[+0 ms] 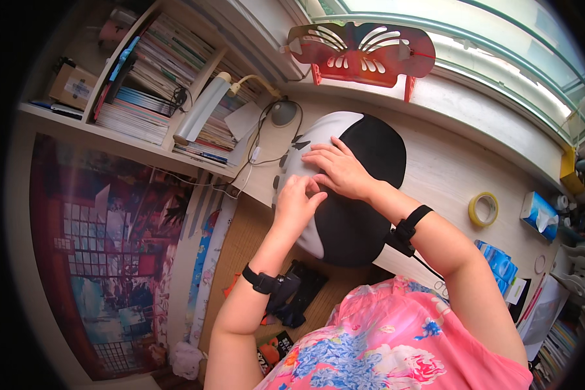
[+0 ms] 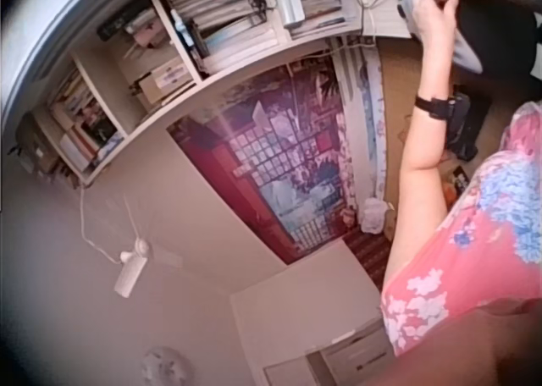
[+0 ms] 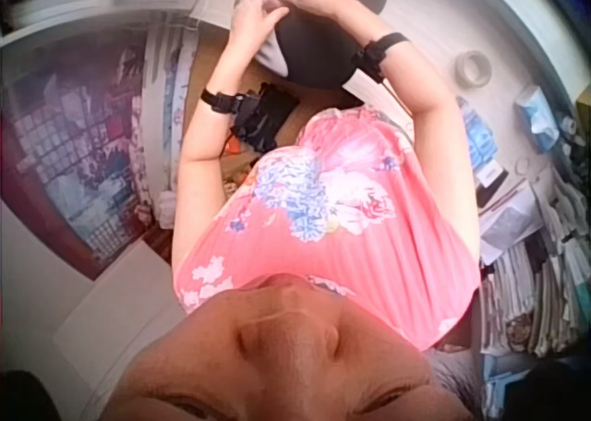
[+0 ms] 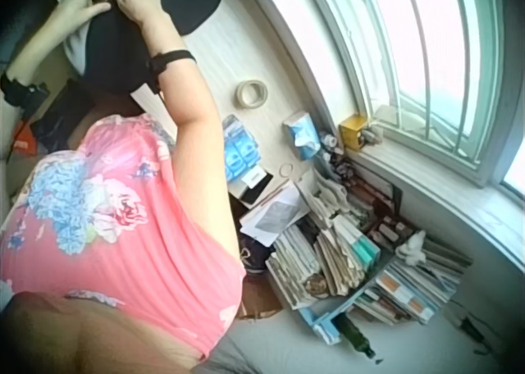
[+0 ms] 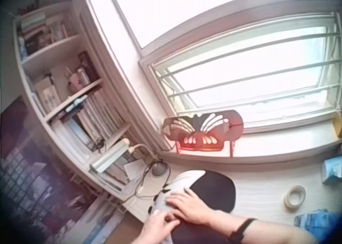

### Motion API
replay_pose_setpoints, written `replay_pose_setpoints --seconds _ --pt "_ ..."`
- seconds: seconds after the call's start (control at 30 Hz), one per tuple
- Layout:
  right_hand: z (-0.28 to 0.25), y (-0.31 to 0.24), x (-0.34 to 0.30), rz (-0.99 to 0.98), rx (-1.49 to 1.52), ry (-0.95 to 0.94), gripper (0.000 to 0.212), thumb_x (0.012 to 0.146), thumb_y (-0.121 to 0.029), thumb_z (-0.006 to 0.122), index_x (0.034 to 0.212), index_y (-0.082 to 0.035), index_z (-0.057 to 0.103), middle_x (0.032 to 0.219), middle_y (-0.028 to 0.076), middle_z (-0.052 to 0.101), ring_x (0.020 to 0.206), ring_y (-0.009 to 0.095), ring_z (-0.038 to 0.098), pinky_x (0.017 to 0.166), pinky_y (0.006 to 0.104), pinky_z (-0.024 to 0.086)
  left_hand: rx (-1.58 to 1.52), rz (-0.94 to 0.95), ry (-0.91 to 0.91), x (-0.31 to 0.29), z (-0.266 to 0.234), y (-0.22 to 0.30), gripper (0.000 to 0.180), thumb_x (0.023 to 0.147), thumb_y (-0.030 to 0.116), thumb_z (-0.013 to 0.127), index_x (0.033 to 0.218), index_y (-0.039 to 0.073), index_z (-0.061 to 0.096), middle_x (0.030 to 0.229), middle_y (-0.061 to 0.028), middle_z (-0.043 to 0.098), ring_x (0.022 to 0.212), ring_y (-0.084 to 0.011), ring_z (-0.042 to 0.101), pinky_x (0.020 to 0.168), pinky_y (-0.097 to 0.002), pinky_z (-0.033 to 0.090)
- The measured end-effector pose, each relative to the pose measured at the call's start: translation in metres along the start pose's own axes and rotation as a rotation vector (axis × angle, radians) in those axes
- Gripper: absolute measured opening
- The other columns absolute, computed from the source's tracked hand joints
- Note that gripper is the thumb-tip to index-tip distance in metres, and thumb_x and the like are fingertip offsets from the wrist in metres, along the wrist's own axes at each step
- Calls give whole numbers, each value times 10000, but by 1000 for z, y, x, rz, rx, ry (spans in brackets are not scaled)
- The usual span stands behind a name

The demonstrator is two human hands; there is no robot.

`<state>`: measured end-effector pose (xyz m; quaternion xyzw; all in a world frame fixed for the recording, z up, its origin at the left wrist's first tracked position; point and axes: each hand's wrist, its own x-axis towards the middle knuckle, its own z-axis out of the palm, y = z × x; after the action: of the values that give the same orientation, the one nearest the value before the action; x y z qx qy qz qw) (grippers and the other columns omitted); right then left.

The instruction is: The person is assembling an ergonomic back support and then organizing boxes and bags in a room.

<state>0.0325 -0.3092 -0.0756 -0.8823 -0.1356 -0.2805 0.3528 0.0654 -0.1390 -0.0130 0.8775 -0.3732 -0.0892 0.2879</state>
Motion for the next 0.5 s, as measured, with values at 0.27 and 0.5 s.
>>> replay_pose_setpoints --seconds 0.27,0.5 --pt "-4 2 2 -51 -51 -9 278 868 -202 589 1135 -124 574 1225 19 576 1240 192 464 1111 465 255 155 -194 -92 11 -5 1 301 742 269 764 769 56 553 699 -82 582 676 -280 585 654 -390 474" --pt "-16 15 9 -12 121 -53 249 895 -129 550 1141 -111 578 1214 39 585 1197 224 503 1104 467 280 -404 -447 -313 42 -34 -30 307 861 298 673 814 19 555 607 1 522 553 -84 521 531 -288 436"
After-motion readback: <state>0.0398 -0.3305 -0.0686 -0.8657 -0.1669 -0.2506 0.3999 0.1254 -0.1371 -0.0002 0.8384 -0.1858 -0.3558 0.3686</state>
